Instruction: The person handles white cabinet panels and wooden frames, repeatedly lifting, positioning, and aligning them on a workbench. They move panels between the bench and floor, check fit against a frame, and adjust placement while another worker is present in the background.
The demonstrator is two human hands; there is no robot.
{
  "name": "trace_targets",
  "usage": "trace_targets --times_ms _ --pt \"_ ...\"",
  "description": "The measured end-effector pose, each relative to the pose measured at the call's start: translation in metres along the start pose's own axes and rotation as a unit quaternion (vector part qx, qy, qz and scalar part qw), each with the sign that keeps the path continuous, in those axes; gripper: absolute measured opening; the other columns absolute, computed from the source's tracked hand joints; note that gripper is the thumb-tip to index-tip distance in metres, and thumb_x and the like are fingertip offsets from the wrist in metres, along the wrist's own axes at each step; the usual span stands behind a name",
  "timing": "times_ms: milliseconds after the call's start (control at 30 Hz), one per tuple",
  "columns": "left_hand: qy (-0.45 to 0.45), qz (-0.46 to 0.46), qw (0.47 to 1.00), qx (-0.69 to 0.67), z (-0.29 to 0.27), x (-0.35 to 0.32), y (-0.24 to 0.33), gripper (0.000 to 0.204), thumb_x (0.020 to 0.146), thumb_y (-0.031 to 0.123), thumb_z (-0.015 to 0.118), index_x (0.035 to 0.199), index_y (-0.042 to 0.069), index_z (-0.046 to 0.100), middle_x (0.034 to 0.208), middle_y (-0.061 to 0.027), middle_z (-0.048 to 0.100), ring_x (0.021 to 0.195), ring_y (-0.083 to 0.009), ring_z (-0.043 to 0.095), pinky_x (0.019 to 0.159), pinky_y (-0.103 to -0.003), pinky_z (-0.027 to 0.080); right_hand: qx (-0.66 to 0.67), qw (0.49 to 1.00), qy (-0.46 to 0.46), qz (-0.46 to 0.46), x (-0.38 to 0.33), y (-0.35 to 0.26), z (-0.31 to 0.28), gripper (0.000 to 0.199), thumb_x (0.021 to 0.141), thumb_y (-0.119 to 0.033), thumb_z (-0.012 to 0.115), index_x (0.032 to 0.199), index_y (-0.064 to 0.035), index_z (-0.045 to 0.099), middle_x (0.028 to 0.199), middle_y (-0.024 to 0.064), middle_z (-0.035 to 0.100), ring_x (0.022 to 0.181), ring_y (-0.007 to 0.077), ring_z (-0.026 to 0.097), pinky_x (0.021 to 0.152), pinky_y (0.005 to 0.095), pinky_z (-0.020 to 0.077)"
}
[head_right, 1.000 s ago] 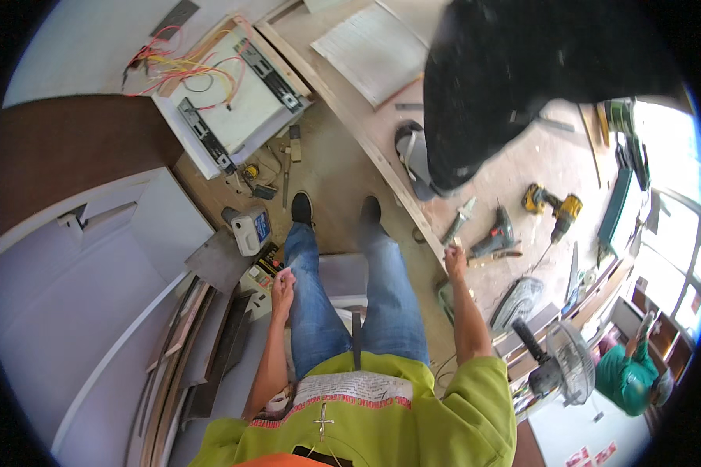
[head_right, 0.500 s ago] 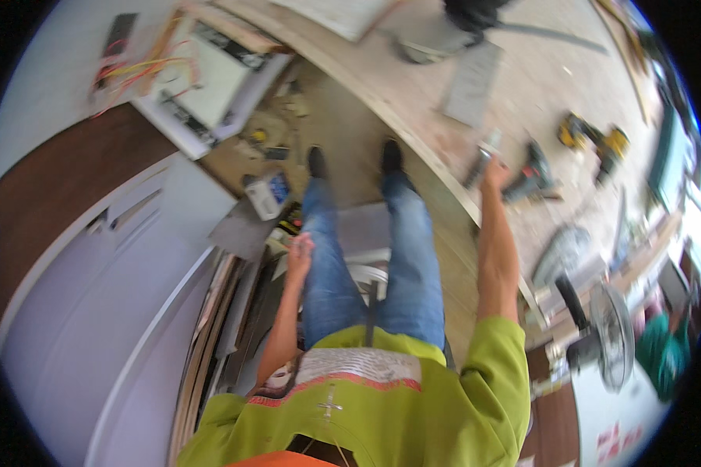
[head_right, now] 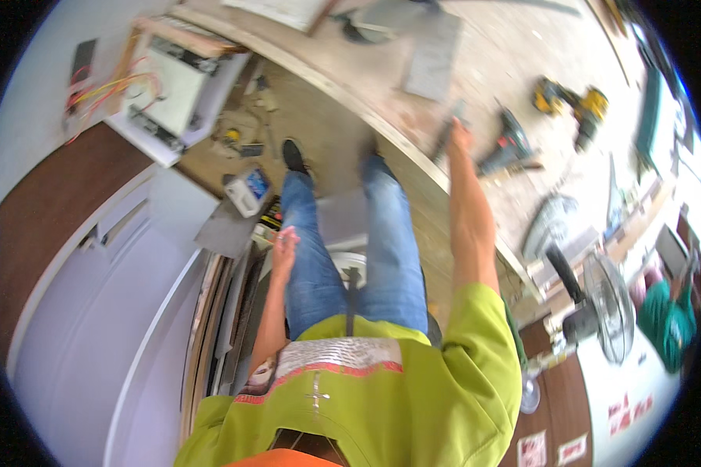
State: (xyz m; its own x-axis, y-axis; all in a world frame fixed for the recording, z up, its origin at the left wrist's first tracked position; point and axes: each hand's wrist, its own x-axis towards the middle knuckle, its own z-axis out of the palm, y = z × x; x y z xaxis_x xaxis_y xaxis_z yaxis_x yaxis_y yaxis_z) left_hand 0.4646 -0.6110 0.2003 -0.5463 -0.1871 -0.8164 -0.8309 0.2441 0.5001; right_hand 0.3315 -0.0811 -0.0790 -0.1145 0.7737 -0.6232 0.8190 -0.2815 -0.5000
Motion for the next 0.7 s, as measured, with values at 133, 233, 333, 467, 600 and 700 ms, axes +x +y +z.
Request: trace_targets --times_ms 133,233,333,467,600,700 --pt "0.003 -0.022 1.0 0.009 0.004 -0.018 -0.002 0.044 0.101 0.04 0.055 0.131 0.008 0.056 0.12 -0.0078 0.062 0.106 -0.0175 0.062 0.094 -0.032 0.046 -0.055 0.994 0.023 -0.096 -0.045 -0.024 0.003 0.055 0.079 -0.044 0.077 0.103 0.0051 0.065 0.094 0.0173 0.067 0.086 0.0269 0.06 0.081 0.0417 0.0485" --pt "-0.002 -0.025 1.0 0.012 0.0 -0.017 -0.003 0.043 0.101 0.038 0.055 0.131 0.008 0.056 0.121 -0.0087 0.062 0.108 -0.0181 0.062 0.094 -0.032 0.046 -0.113 0.974 0.014 -0.195 -0.05 -0.029 -0.002 0.047 0.084 -0.043 0.074 0.096 0.0016 0.064 0.087 0.0146 0.065 0.077 0.0265 0.057 0.075 0.0428 0.0478" --pt "0.01 -0.015 0.999 0.039 -0.009 -0.011 0.008 0.038 0.101 0.032 0.056 0.129 0.007 0.057 0.117 -0.0088 0.064 0.103 -0.018 0.063 0.089 -0.031 0.048 0.006 0.989 -0.031 -0.141 -0.038 -0.023 -0.022 0.036 0.09 -0.037 0.07 0.088 -0.0018 0.064 0.079 0.0062 0.063 0.066 0.0175 0.054 0.059 0.0353 0.045" --pt "0.046 -0.011 0.998 0.046 -0.017 -0.008 0.013 0.035 0.099 0.028 0.058 0.126 0.006 0.06 0.115 -0.0098 0.067 0.097 -0.0201 0.065 0.085 -0.032 0.051 0.291 0.942 -0.157 -0.056 -0.075 -0.044 -0.036 0.018 0.096 -0.024 0.065 0.108 -0.0112 0.064 0.101 0.0005 0.067 0.091 0.0138 0.061 0.076 0.0337 0.0476" --pt "0.066 -0.011 0.998 0.019 -0.01 -0.008 0.023 0.035 0.098 0.027 0.059 0.125 0.005 0.061 0.117 -0.0117 0.067 0.098 -0.022 0.065 0.085 -0.034 0.052 0.231 0.931 -0.266 -0.098 -0.149 -0.08 -0.038 0.018 0.096 -0.026 0.066 0.107 -0.0126 0.063 0.1 0.0006 0.066 0.089 0.0131 0.06 0.079 0.033 0.046" --pt "0.069 -0.007 0.998 -0.011 -0.007 -0.004 0.02 0.034 0.098 0.027 0.059 0.125 0.005 0.061 0.118 -0.0124 0.066 0.098 -0.0217 0.065 0.085 -0.033 0.052 0.132 0.923 -0.339 -0.122 -0.211 -0.083 -0.01 0.018 0.095 -0.025 0.067 0.103 -0.0103 0.063 0.1 0.0024 0.068 0.091 0.0135 0.062 0.08 0.0332 0.0476"
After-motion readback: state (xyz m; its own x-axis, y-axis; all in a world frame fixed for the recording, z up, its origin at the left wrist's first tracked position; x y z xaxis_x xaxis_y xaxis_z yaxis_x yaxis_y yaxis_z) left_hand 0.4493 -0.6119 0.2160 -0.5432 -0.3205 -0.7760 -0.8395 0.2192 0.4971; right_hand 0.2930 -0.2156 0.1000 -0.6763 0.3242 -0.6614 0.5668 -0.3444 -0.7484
